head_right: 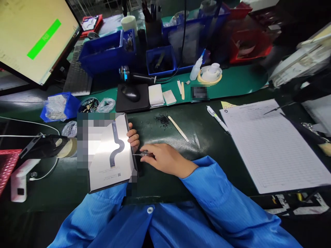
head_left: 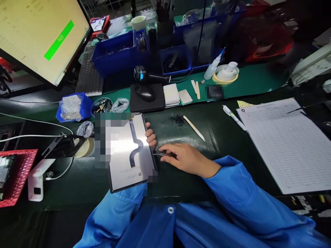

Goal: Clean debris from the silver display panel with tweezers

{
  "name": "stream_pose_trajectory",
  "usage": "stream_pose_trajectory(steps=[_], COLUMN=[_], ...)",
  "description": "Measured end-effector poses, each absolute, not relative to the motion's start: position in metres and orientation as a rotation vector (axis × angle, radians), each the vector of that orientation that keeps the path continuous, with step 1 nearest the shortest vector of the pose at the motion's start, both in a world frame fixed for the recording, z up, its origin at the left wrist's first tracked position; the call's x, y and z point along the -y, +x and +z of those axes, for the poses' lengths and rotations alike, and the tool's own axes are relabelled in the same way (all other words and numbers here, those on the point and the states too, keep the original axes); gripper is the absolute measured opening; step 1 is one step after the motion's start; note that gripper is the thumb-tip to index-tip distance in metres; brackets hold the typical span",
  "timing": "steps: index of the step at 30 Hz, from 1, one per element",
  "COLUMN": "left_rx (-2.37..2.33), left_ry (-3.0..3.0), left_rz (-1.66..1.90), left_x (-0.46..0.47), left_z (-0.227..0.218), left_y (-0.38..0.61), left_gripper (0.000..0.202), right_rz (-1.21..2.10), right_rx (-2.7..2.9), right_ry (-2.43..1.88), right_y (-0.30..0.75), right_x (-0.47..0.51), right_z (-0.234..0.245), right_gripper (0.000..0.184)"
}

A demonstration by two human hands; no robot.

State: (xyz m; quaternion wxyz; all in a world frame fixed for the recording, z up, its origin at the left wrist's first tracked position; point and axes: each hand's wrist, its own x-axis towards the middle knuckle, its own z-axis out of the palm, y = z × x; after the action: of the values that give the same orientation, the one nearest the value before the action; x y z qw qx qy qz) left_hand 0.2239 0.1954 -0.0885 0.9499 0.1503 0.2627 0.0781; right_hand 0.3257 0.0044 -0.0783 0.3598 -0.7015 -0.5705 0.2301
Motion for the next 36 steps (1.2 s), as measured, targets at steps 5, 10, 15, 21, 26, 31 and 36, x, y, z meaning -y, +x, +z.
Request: stream_pose_trajectory(steps=[5, 10, 15, 21, 26, 31, 36], left_rx=[-0.488, -0.479, -0.489, -0.482, -0.505, -0.509, -0.505], left_ry=[0.283, 0.298, 0.31, 0.293, 0.279, 0.259, 0.254], left_rz=[0.166, 0.164, 0.197, 0.189, 0.2, 0.194, 0.199], left_x=[-0.1949, -0.1946, -0.1937, -0.1933, -0.1931, -0.1923, -0.1937], left_z=[-0.0947, -0.0945, -0.0947, -0.0943, -0.0918, -0.0925, -0.0954], left_y=[0.2208, 0.2213, 0.2202, 0.2204, 0.2211, 0.221, 0.2204], left_gripper=[0.034, 0.031, 0.034, 0.035, 0.039, 0.043, 0.042], right_rz=[0.563, 0.627, 0.641, 0.597, 0.65, 0.594, 0.66], right_rx=[1.547, 1.461, 1.477, 1.514, 1.442, 1.548, 1.428], right_ry=[-1.799, -1.843, -1.82, -1.832, -1.842, -1.83, -1.854], right_y=[0.3255, 0.325, 0.3253, 0.325, 0.3248, 0.3259, 0.3241], right_x=[-0.0064, -0.0061, -0.0061, -0.0058, -0.0059, -0.0055, -0.0052], right_z=[-0.0794, -0.0789, -0.0793, -0.079, -0.0772, -0.0775, -0.0779], right_gripper=[0.012, 0.016, 0.011, 0.014, 0.013, 0.015, 0.016])
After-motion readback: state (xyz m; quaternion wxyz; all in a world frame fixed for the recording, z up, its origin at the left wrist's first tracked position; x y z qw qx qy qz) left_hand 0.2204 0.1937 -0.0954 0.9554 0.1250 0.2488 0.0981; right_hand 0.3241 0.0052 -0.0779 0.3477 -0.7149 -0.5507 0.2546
